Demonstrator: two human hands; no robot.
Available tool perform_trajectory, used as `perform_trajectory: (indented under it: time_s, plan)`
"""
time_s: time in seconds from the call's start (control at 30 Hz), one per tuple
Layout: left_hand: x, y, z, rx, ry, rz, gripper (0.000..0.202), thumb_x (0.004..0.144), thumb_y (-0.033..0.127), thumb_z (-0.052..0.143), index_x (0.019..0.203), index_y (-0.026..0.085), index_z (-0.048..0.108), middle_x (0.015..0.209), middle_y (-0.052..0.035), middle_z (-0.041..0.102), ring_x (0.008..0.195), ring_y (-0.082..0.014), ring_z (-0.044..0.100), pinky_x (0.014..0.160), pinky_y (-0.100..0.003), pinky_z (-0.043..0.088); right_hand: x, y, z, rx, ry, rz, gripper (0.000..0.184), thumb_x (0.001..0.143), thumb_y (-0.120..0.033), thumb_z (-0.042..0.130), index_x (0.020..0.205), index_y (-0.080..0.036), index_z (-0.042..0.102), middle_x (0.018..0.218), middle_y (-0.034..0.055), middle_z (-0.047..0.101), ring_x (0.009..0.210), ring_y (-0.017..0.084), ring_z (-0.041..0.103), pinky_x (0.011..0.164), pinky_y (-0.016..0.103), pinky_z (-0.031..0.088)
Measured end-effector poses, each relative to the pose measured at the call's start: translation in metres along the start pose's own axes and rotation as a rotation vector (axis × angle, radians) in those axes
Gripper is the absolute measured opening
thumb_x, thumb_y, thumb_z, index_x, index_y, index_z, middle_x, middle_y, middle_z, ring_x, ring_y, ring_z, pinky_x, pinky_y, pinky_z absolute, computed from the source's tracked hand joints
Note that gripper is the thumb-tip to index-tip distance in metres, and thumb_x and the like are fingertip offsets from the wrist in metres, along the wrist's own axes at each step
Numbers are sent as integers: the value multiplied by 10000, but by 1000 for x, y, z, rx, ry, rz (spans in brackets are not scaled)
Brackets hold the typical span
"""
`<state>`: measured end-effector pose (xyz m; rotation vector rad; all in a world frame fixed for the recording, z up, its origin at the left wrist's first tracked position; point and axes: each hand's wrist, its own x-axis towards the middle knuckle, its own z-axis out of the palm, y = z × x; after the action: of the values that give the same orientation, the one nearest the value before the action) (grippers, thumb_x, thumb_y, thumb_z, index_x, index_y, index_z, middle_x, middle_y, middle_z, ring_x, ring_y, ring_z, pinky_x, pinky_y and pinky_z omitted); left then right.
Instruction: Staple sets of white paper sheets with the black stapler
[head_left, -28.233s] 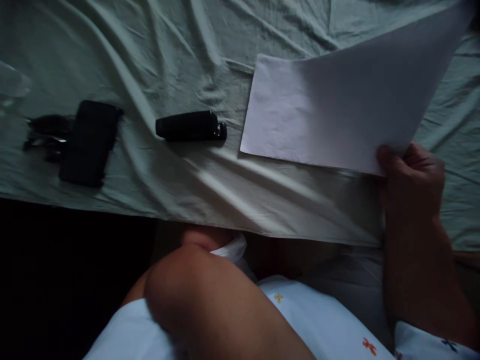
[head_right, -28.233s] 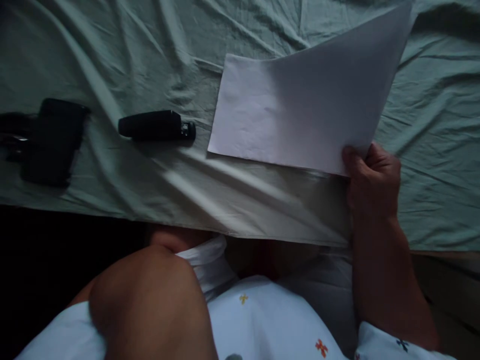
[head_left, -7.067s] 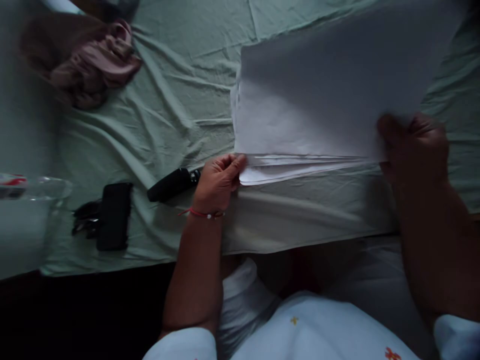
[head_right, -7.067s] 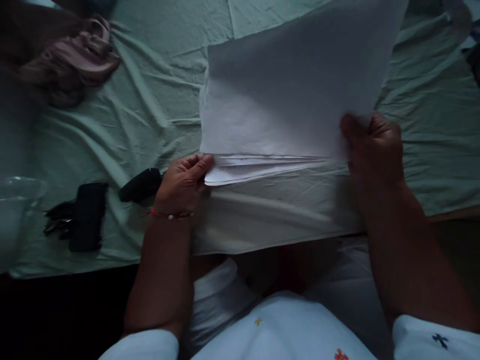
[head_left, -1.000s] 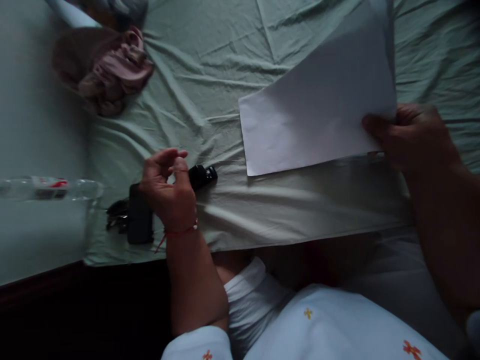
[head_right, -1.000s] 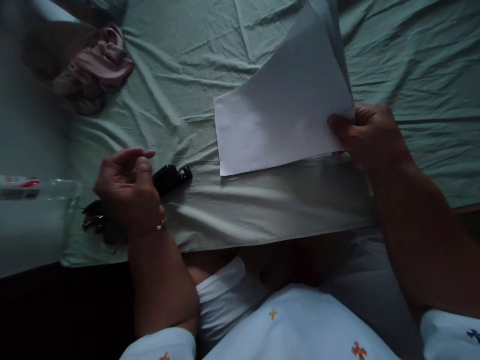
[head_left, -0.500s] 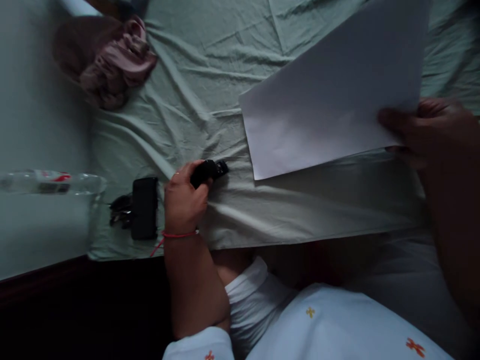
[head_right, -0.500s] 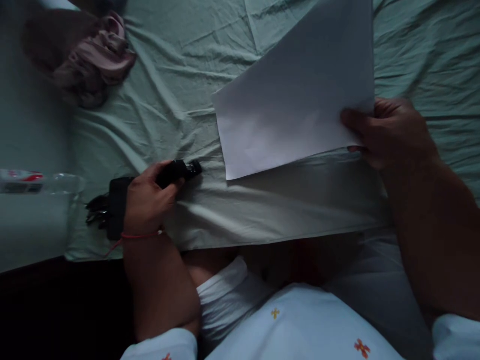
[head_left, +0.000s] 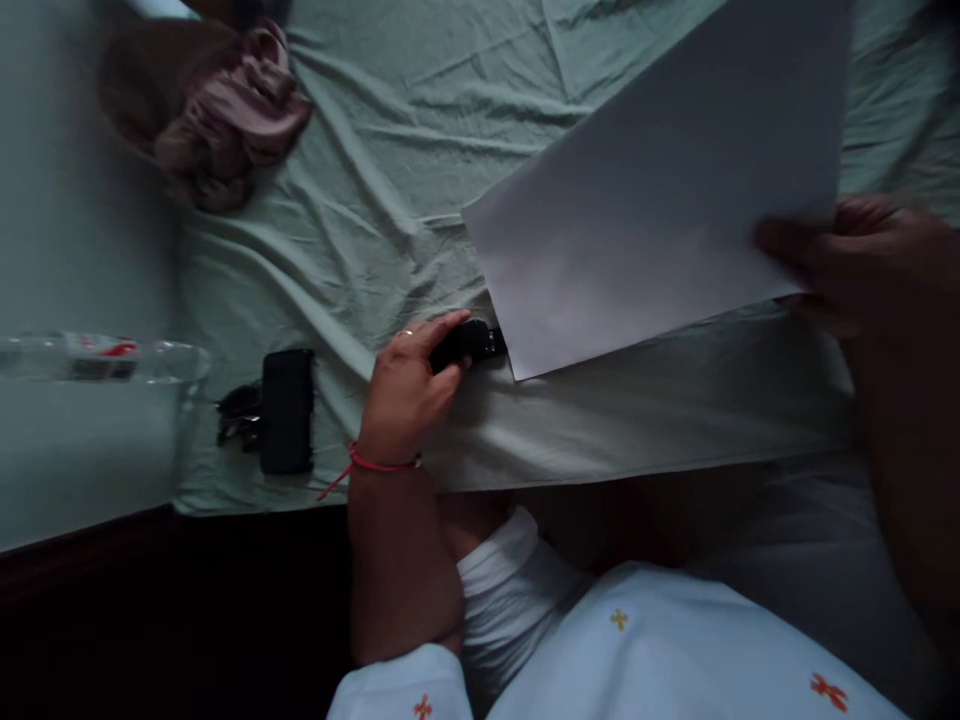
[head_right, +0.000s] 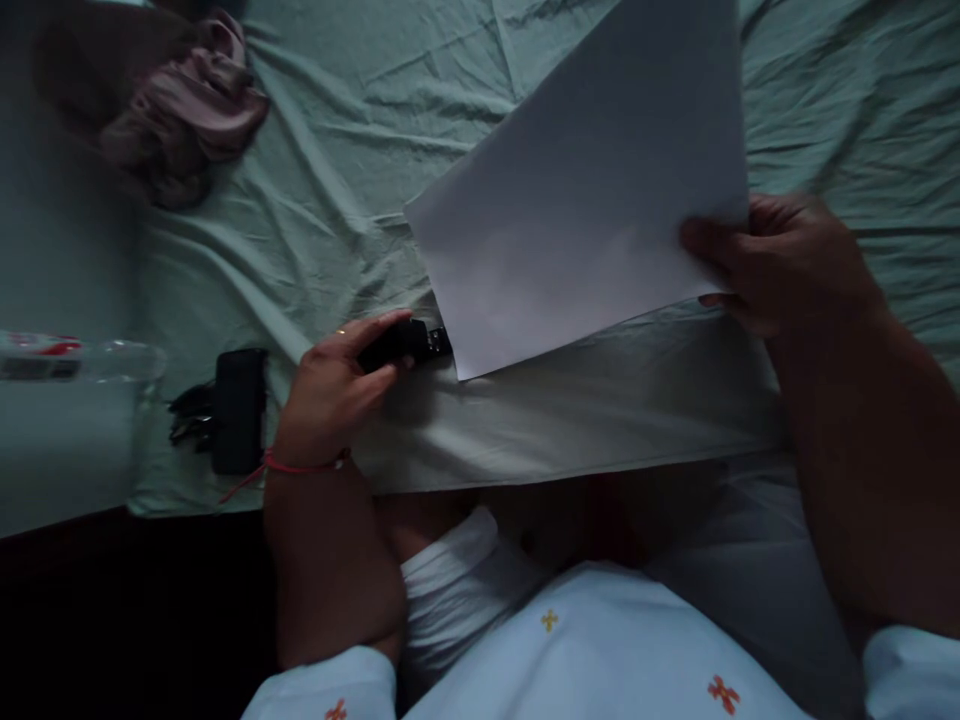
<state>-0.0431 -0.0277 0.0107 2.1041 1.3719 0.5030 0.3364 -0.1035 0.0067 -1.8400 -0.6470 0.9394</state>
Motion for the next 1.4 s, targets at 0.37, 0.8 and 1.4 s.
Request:
perform_trajectory:
  time_s: [0.37,0.8,1.4]
  plan:
    - [3,4,-1,55,-33,-15,533,770,137,689,1281,267,760,1193,-87,775,1150,-324,699,1116,-539,510,-6,-10,5,30,55,71,360,710,-441,924,743,-189,669,573,-40,573,435,-1,446,393,164,293]
    - [0,15,-3,115,-103,-39,517,804,184,625,1295,299,738,1252,-28,770,1227,-289,678,1166,-505,493,5,5,15,26,60,20,267,746,-328,903,731,-148,705,537,-32,543,408,33,437,376,184,262]
    - [10,19,17,129,242,-94,539,1087,541,322,1429,281,647,1534,-88,614,1557,-283,400,1320,-585,165,9,16,9,-72,78,18,227,800,-338,864,847,-146,751,639,-9,578,485,28,465,414,176,299]
